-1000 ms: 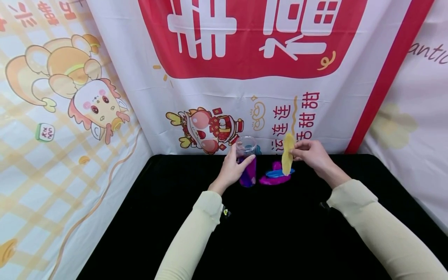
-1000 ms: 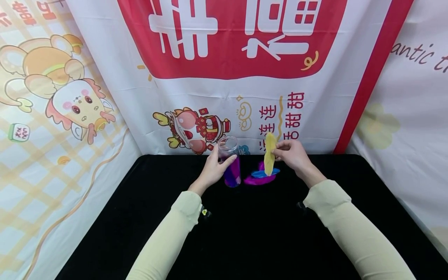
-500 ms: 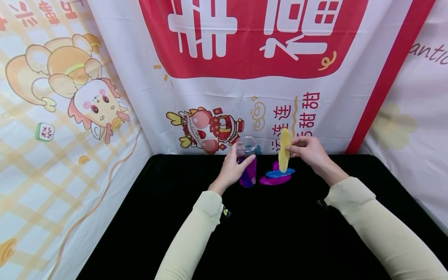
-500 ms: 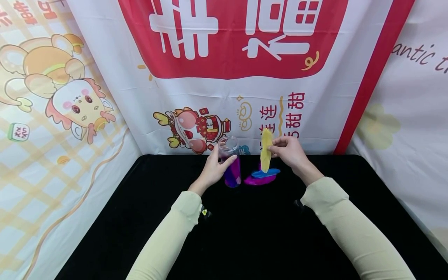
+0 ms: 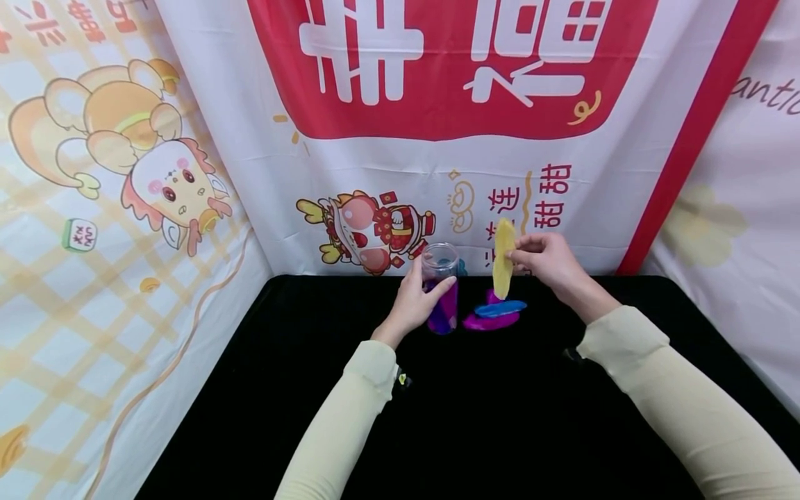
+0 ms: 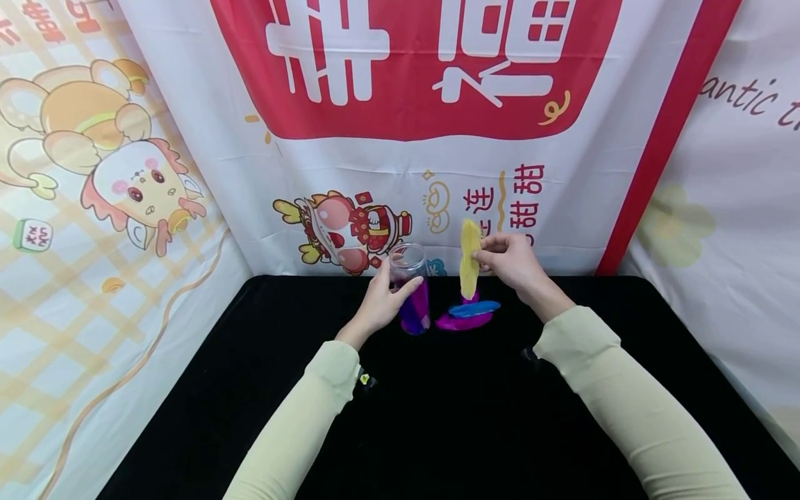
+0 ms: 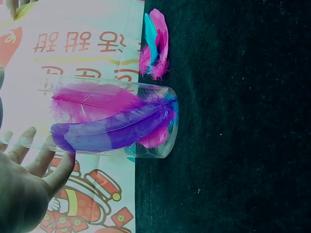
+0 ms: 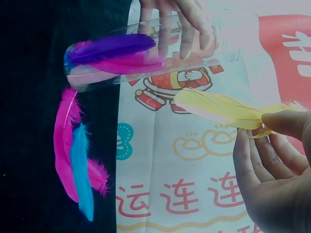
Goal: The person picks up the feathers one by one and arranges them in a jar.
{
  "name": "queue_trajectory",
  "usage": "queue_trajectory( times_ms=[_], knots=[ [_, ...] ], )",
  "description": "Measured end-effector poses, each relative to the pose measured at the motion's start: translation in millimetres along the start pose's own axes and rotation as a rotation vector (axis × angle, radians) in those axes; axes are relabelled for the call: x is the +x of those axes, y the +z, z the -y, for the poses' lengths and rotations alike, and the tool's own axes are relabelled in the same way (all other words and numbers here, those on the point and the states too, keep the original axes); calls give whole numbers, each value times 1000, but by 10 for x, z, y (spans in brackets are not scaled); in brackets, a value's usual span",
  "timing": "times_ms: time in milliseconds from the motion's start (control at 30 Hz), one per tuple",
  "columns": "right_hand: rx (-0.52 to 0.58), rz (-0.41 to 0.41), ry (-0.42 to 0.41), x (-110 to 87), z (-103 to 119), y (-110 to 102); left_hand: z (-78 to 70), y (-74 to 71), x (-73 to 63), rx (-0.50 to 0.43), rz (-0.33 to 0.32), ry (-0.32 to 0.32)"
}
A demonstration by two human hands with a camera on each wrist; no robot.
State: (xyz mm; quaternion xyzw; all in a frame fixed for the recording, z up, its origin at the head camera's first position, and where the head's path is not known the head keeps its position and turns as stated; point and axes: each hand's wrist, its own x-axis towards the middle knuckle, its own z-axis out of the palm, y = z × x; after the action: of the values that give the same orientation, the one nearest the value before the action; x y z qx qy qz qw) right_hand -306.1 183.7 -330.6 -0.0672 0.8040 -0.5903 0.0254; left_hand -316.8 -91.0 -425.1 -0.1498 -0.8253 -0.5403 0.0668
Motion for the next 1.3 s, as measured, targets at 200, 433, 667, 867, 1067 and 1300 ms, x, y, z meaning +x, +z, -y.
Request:
queue_trajectory(
  times_ms=[200,433,667,867,1067,1300],
  knots=[
    [-13,-13,-29,-10,83,23,-25,-4,-2,11,-1,3],
    [-23,-21,-28,16,122,34,-44,-7,3,8,3,13],
    [20,-27,-63,26,158,74,-23,-2,0,9,5,9],
    [9,-67,-119,32,176,144,-7,-3,2,7,5,12],
    [28,-81,-153,46,182,205,14,4,-2,8,5,22],
    [62,-66,-149,50,213,240,22,-3,-9,11,5,24]
  ],
)
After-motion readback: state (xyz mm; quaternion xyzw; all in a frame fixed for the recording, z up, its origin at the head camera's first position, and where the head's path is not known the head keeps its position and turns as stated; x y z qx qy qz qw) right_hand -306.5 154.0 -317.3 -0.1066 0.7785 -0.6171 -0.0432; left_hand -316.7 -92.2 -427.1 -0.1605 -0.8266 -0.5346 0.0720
